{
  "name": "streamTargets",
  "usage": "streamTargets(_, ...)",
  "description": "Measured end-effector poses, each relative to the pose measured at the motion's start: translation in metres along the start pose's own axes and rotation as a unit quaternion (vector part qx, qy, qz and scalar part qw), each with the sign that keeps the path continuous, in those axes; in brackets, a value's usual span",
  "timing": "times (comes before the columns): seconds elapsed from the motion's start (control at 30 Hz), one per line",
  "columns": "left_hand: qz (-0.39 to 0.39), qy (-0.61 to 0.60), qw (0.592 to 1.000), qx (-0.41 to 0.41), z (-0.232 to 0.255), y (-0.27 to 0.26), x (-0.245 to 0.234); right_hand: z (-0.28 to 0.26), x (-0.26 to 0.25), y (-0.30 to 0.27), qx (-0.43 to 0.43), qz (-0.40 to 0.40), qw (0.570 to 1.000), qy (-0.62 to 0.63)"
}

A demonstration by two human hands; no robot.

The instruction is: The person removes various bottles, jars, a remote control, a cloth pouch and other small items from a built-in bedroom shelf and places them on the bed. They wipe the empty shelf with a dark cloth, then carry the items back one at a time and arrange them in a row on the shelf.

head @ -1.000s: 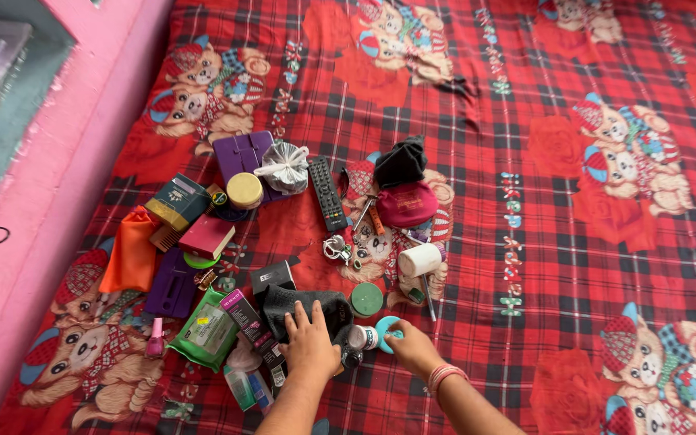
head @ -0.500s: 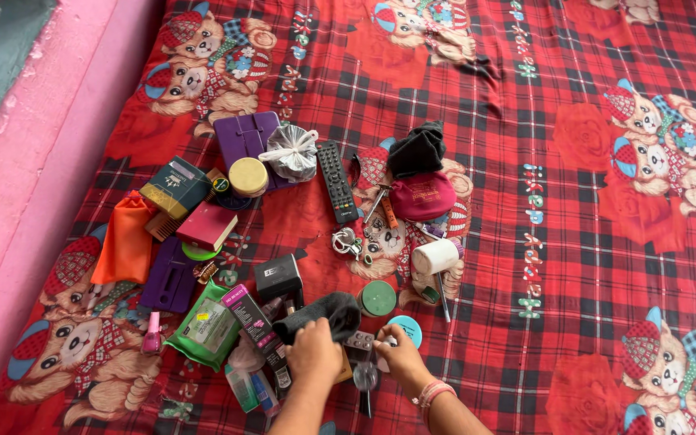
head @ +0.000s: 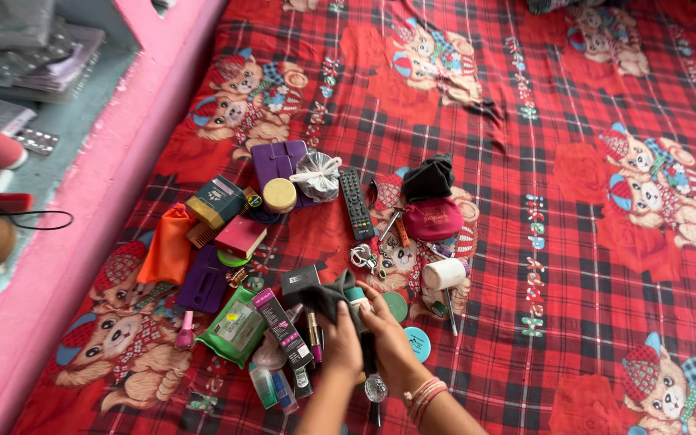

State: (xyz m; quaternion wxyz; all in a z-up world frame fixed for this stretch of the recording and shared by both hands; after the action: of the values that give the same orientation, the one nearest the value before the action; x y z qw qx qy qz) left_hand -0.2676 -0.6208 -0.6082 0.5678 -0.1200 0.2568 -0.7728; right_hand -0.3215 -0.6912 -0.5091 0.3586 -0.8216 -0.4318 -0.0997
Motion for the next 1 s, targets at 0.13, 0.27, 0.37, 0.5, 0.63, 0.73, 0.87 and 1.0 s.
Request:
streamTargets(0.13,-0.106,-0.268,0.955,-0.069,0.023,0.011,-0.023,-0.012,0.013,-0.014,0.022,0.009,1.0,-0.01)
streamTargets(0.27,-0.064,-0.111,0.99,0.064,0.048,-0.02,-0.036,-0.009,0.013,-0.01,-0.098,0.059,0.968,-0.223)
streamTargets(0.37,-0.039,-0.03,0.985,0.167,0.065,-0.05,-0.038,-0.009,0.011,-0.008,-0.284,0.069,0.848,-0.442)
streamTargets(0.5,-0.061,-0.089,0.979,0.172,0.087,-0.063,-0.046,-0.016,0.015,-0.014,-0.142,0.023,0.952,-0.27)
streamTargets(0.63,-0.079,-0.174,0.972,0.134,0.102,-0.06,-0.058,-0.033,0.039,-0.042,-0.069,-0.015,0.99,-0.124)
streamTargets(0.73,-0.093,-0.203,0.97,0.096,0.113,-0.063,-0.066,-0.052,0.06,-0.069,-0.04,-0.046,0.997,-0.055)
streamTargets(0.87,-0.121,-0.084,0.984,0.105,0.128,-0.082,-0.083,-0.078,0.076,-0.098,0.011,-0.118,0.986,-0.12)
streamTargets(1.0,-0.054,0.02,0.981,0.184,0.154,-0.094,-0.104,-0.093,0.078,-0.101,-0.008,-0.05,0.956,-0.291)
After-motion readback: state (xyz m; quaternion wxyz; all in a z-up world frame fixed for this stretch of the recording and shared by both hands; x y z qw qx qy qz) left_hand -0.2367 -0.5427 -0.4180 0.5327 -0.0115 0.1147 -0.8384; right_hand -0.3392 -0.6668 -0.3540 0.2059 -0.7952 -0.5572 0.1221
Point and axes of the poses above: each hand's wrist, its own y-axis towards the middle knuckle, its own x-axis out of the palm, z = x × y, the point moved 1 cm from there along y, towards the middle knuckle, and after that the axes turned 2 degrees about -y, right-handed, at the moved point
